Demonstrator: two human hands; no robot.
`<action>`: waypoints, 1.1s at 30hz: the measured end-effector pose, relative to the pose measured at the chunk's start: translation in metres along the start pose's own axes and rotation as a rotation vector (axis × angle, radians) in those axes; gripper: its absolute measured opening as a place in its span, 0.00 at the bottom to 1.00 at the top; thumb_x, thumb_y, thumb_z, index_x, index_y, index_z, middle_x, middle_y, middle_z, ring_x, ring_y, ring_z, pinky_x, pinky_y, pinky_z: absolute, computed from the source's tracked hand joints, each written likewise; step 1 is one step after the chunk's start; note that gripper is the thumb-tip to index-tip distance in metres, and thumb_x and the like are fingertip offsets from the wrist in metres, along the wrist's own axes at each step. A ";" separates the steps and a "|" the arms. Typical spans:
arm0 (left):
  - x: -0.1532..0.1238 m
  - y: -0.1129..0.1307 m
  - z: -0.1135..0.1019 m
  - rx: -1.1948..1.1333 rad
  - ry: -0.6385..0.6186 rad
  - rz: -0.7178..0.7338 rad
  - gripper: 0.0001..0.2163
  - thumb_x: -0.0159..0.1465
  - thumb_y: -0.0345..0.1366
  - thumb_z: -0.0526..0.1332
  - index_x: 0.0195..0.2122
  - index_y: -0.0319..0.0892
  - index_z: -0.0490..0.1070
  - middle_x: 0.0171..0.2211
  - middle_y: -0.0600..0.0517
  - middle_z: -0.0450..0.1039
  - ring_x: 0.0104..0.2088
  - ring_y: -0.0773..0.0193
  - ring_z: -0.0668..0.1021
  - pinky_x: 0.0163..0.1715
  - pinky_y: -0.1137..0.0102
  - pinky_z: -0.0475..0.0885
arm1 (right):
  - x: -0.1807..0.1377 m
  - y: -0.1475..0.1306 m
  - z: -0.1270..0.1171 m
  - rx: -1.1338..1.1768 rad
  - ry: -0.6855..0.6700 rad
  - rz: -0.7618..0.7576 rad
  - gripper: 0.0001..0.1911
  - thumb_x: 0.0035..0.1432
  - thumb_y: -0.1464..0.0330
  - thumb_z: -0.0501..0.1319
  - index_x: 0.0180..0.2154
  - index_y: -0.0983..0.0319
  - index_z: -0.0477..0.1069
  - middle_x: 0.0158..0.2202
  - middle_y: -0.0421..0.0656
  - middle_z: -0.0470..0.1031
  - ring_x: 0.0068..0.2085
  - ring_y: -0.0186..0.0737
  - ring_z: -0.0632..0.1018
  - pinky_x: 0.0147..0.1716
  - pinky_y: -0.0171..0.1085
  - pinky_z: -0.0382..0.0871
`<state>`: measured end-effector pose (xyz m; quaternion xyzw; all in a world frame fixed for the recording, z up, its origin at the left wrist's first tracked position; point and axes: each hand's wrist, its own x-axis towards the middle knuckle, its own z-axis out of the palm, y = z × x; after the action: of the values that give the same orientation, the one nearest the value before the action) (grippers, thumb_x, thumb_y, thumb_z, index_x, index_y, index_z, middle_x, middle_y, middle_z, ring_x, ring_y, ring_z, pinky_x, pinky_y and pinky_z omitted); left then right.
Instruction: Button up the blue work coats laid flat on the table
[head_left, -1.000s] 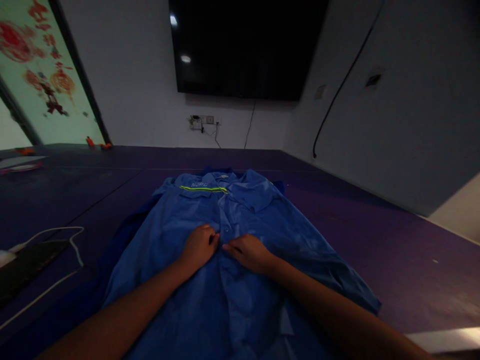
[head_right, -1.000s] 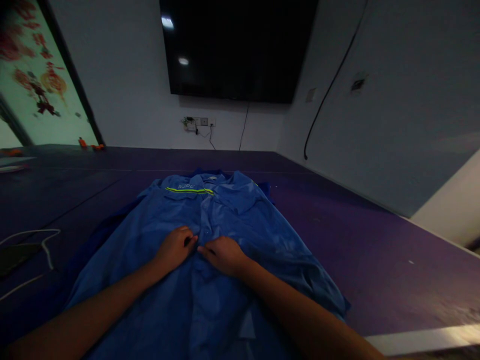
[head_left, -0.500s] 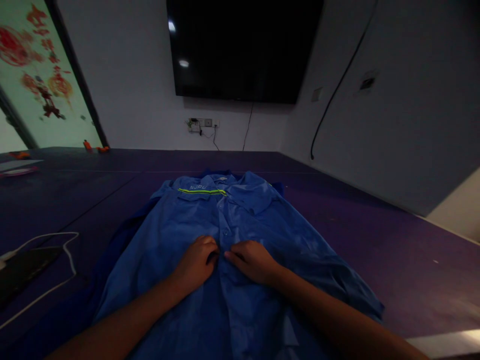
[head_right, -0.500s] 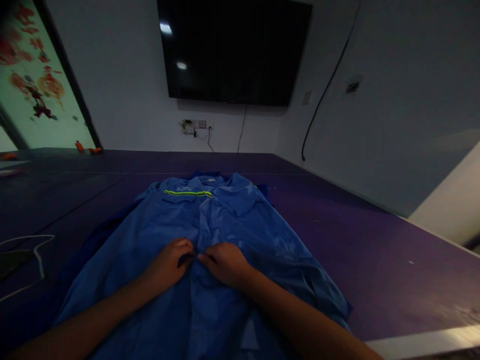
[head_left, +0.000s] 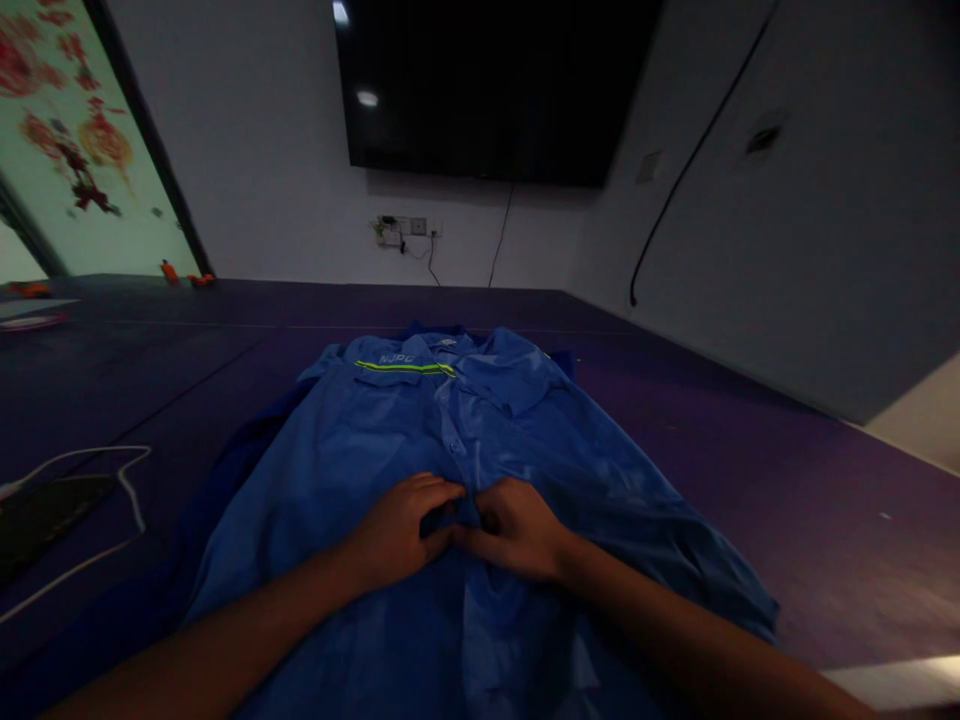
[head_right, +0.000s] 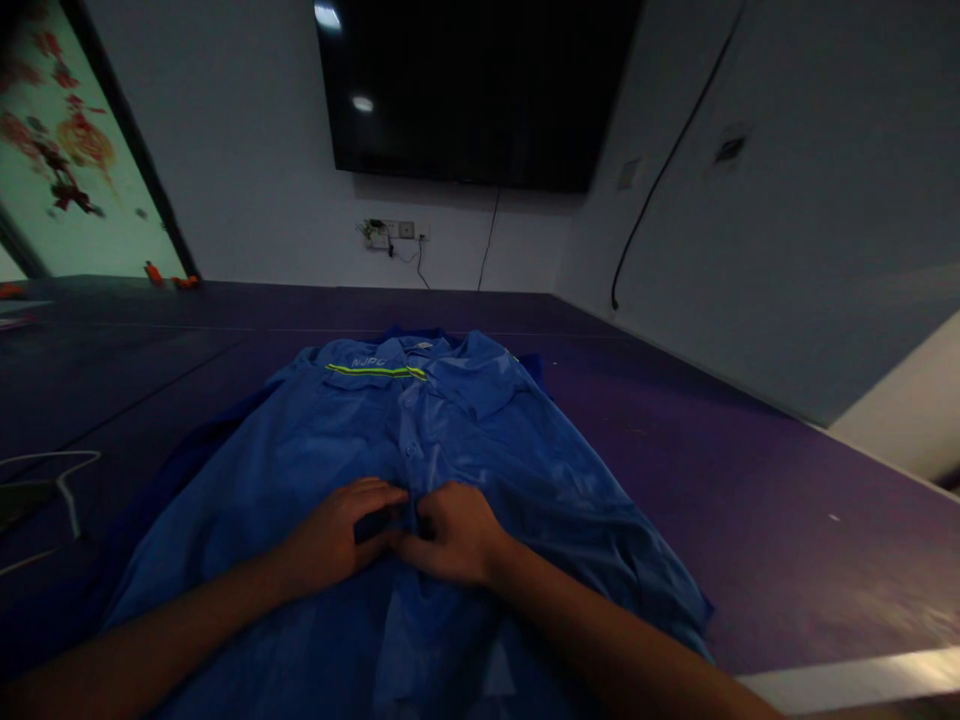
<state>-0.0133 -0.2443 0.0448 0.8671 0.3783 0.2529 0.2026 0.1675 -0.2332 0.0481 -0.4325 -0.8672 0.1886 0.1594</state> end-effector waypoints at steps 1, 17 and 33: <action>-0.001 0.000 0.001 -0.006 0.005 0.012 0.13 0.58 0.37 0.58 0.44 0.41 0.67 0.38 0.49 0.71 0.40 0.62 0.71 0.41 0.67 0.65 | 0.001 0.001 -0.002 0.030 -0.007 0.003 0.15 0.47 0.62 0.59 0.16 0.64 0.64 0.14 0.35 0.59 0.17 0.26 0.60 0.18 0.30 0.47; -0.001 0.003 0.007 -0.014 -0.033 0.004 0.03 0.55 0.28 0.58 0.30 0.41 0.70 0.34 0.50 0.70 0.38 0.62 0.71 0.40 0.68 0.66 | 0.007 0.007 -0.001 0.680 -0.017 0.145 0.10 0.45 0.70 0.53 0.15 0.63 0.58 0.12 0.34 0.58 0.15 0.26 0.60 0.13 0.27 0.50; 0.004 -0.008 0.001 -0.463 0.080 -0.383 0.07 0.55 0.36 0.57 0.26 0.38 0.70 0.25 0.53 0.71 0.27 0.67 0.72 0.29 0.73 0.67 | 0.013 0.011 0.006 0.839 -0.015 0.163 0.12 0.45 0.65 0.60 0.19 0.63 0.60 0.13 0.33 0.60 0.16 0.26 0.64 0.14 0.26 0.52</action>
<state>-0.0146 -0.2364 0.0407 0.7003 0.4749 0.3233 0.4237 0.1652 -0.2179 0.0393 -0.3959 -0.6796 0.5400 0.2997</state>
